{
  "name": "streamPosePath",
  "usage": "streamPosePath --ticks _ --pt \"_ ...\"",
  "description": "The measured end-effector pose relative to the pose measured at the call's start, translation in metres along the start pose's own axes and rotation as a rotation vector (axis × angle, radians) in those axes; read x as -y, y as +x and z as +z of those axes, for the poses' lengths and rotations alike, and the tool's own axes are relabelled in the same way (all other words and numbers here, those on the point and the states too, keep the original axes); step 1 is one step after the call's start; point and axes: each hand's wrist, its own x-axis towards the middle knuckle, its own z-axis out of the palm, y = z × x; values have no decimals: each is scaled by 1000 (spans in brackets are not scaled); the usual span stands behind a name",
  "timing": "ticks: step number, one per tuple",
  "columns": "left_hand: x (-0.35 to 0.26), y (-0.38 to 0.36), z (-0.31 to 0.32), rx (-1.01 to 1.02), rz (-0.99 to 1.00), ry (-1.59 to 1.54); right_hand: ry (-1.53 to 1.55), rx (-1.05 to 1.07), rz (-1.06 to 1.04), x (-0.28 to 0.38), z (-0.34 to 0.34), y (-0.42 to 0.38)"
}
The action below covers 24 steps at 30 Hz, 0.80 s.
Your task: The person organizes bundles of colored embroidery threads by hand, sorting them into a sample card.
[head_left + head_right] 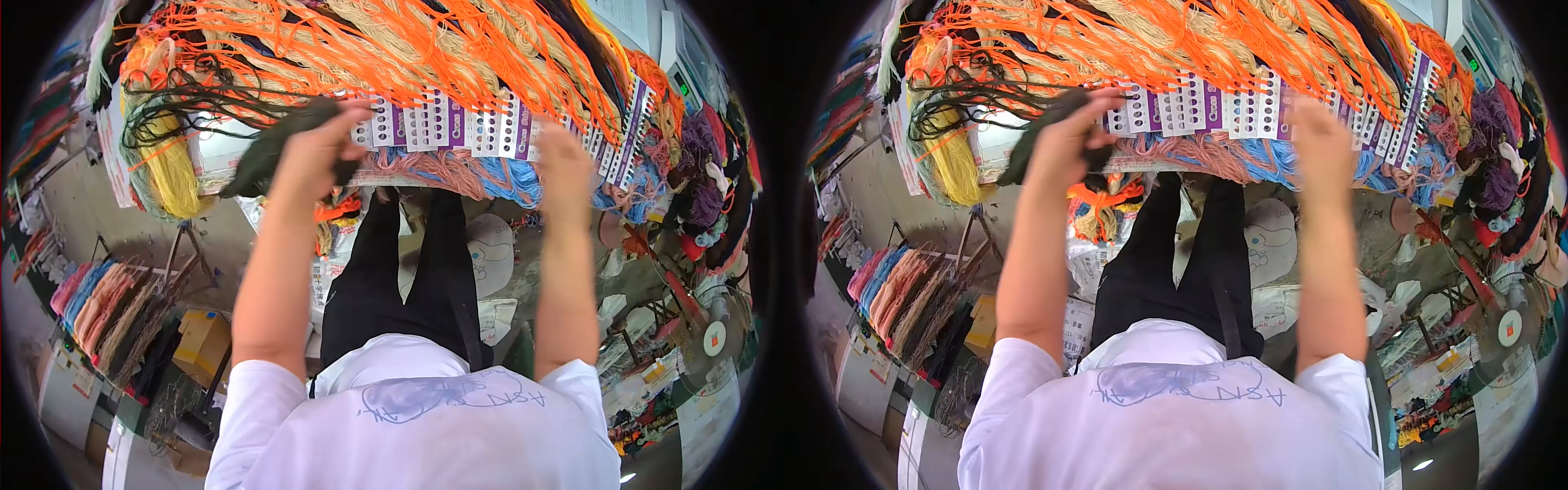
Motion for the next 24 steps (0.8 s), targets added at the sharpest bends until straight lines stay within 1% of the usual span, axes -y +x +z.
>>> streamPosePath --ticks 1,2,3,4,5,7,9,10,12,13,14,16,17,19,20,21,23,24 --pt "16 10 21 -46 17 157 -146 103 56 4 39 -3" --pt "33 25 28 -68 40 282 -90 132 -100 -11 70 -2" --pt "44 31 36 -73 117 375 -75 125 -134 -24 95 -1" --pt "53 40 36 -82 119 464 -60 118 -166 -33 113 -1" --pt "54 42 37 -90 122 555 -69 112 -142 -37 124 -2" --pt "52 41 38 -101 98 521 -102 116 -77 -39 135 -1" --pt "47 39 39 -132 -45 497 -106 122 -48 -42 137 1" --pt "45 39 39 -132 -49 493 -111 126 -19 -43 137 1" --pt "42 38 35 -99 -90 425 -118 101 -32 -47 139 2" --pt "45 40 32 -58 -34 365 -118 76 -50 -48 140 2" --pt "46 42 30 -60 -35 364 -118 78 -50 -48 141 2" --pt "49 45 26 -23 -42 271 -259 40 -223 -48 140 -2" --pt "49 46 25 -26 -45 271 -259 42 -220 -48 141 -6" --pt "49 48 25 -33 -55 341 -393 13 -507 -47 140 -14" --pt "48 48 26 -31 -55 340 -373 63 -531 -44 137 -18" --pt "47 48 27 -17 -47 319 -376 62 -530 -45 136 -18" --pt "46 49 27 -3 -39 296 -222 102 -488 -47 132 -16" --pt "47 51 28 -32 -33 347 -223 103 -490 -47 131 -14"
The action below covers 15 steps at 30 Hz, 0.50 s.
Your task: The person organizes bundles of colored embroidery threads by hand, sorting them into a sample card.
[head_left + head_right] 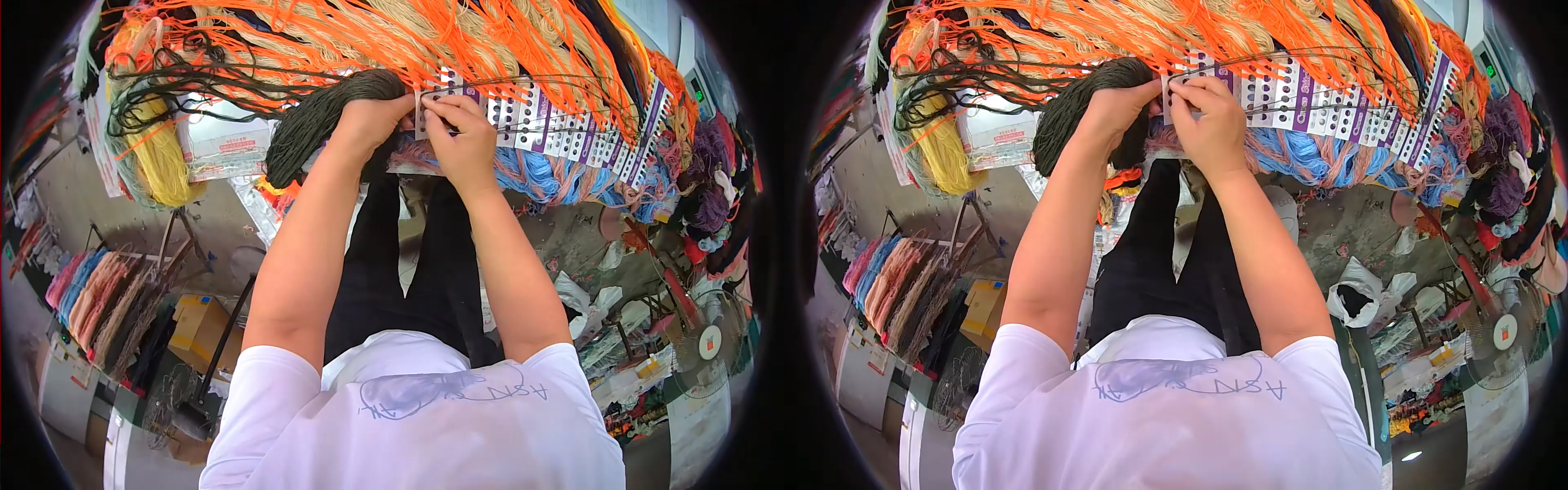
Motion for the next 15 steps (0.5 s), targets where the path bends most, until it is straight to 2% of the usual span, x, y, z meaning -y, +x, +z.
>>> streamPosePath --ticks 1,3,4,5,6,8,10,11,12,13,15 --pt "1 1 0 -29 0 51 25 13 13 -1 -2 1" --pt "0 -3 -3 -99 106 -92 -23 61 44 0 -11 6" --pt "-1 -7 -12 -125 319 -126 -23 58 46 0 -18 10" --pt "-11 -18 -18 -238 265 -189 -307 92 -25 0 -25 16" --pt "-8 -24 -39 -247 257 -527 -593 122 -87 -1 -30 20" --pt "-14 -32 -62 152 245 -791 -614 122 -115 -2 -32 24" --pt "-10 -33 -71 444 222 -998 -670 116 -324 -2 -33 28" --pt "-12 -35 -67 333 182 -872 -670 114 -324 -1 -33 29" --pt "-17 -37 -57 223 144 -746 -604 78 -423 1 -34 30" --pt "-23 -35 -43 268 245 -636 -537 45 -520 3 -34 30" --pt "-18 -23 -21 372 307 -393 -422 77 -455 12 -29 23"
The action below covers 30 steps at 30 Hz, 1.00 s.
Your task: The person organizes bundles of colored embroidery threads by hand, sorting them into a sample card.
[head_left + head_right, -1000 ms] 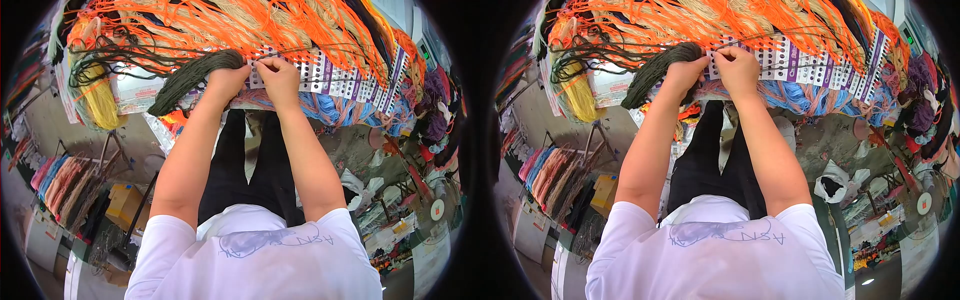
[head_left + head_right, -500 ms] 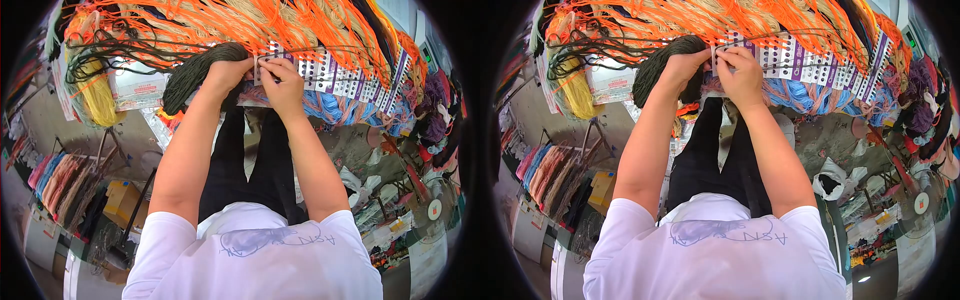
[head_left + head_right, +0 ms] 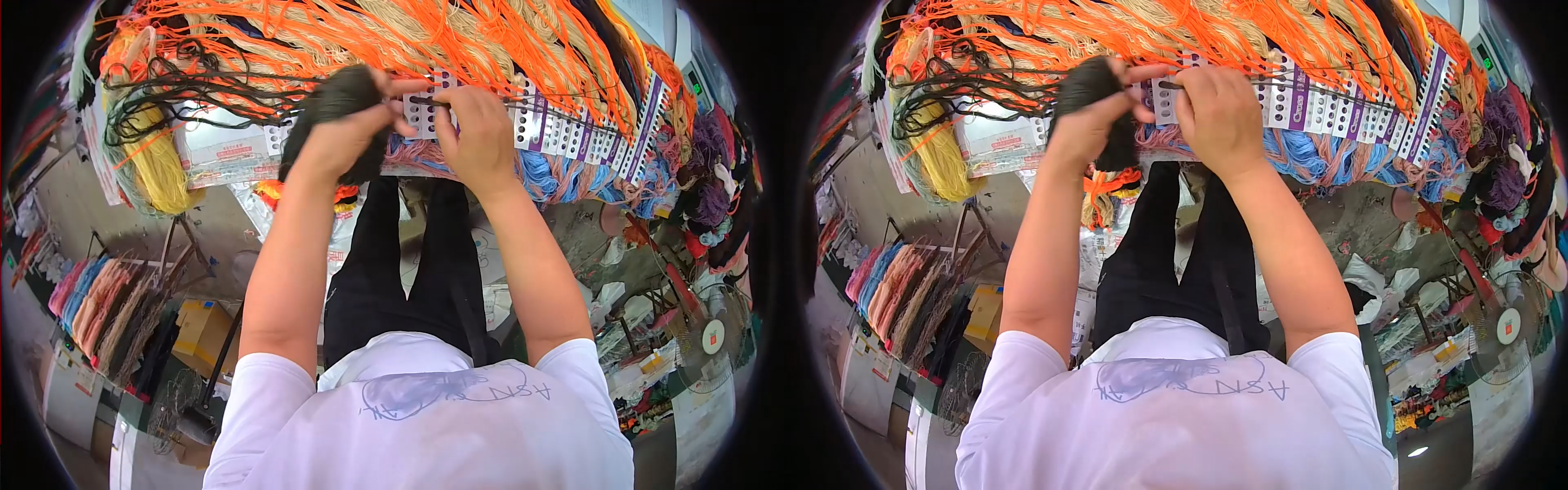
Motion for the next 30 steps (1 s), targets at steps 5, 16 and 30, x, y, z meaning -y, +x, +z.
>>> streamPosePath --ticks 5,16,30 --pt "25 13 -2 -147 266 814 206 79 121 -3 8 -2" --pt "-173 -58 -107 -982 396 184 54 231 356 -26 26 -7" --pt "-83 -79 36 -80 -24 -225 1057 238 536 105 -37 29"
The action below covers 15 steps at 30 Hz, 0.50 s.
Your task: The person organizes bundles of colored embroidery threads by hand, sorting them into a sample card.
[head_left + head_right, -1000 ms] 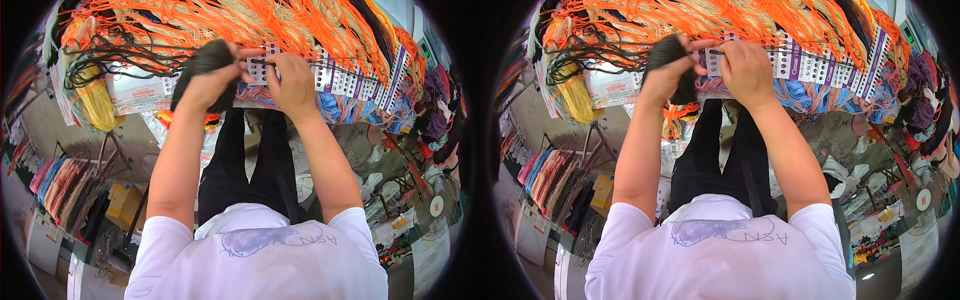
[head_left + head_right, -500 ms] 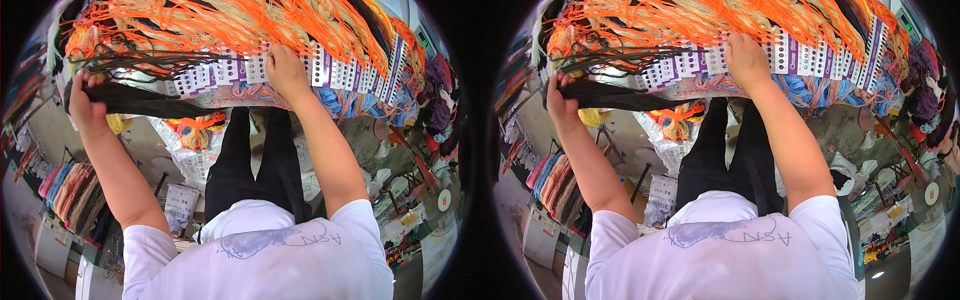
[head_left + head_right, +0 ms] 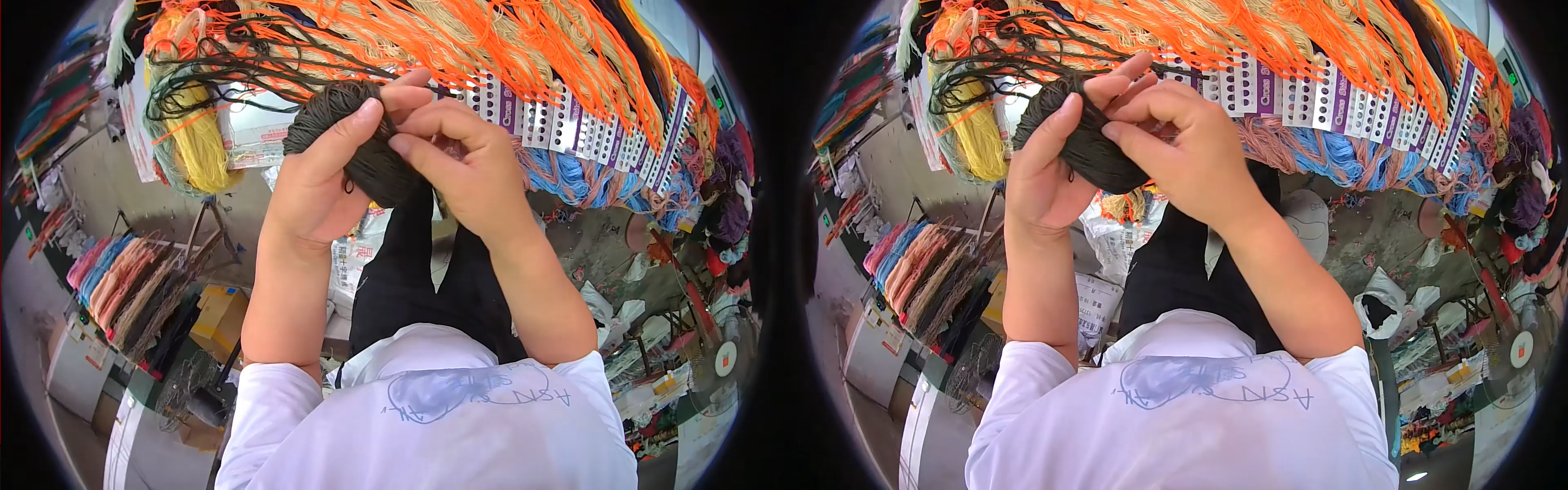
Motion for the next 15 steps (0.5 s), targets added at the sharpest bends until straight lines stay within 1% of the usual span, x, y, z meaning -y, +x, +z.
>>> streamPosePath --ticks 1,2,4,5,6,7,10,12,15 --pt "-2 -1 0 -10 -9 -34 102 14 -8 -7 -1 -1" --pt "-3 -2 0 -19 -19 -69 103 19 -7 -6 -3 -2" --pt "-5 -2 -6 16 -43 -95 260 90 132 3 -7 -4" --pt "-5 -1 -11 19 -51 -1 259 92 131 7 -7 -5" --pt "-4 -1 -13 20 -60 94 339 101 134 10 -8 -6" --pt "-5 -1 -14 17 -58 95 420 112 137 11 -7 -6" --pt "-4 -3 -12 -18 -111 46 462 110 149 9 -8 -7" --pt "-3 -3 -1 -117 -22 73 461 113 166 9 -8 -8" --pt "-3 -2 2 -111 -21 127 469 104 194 8 -10 -9"
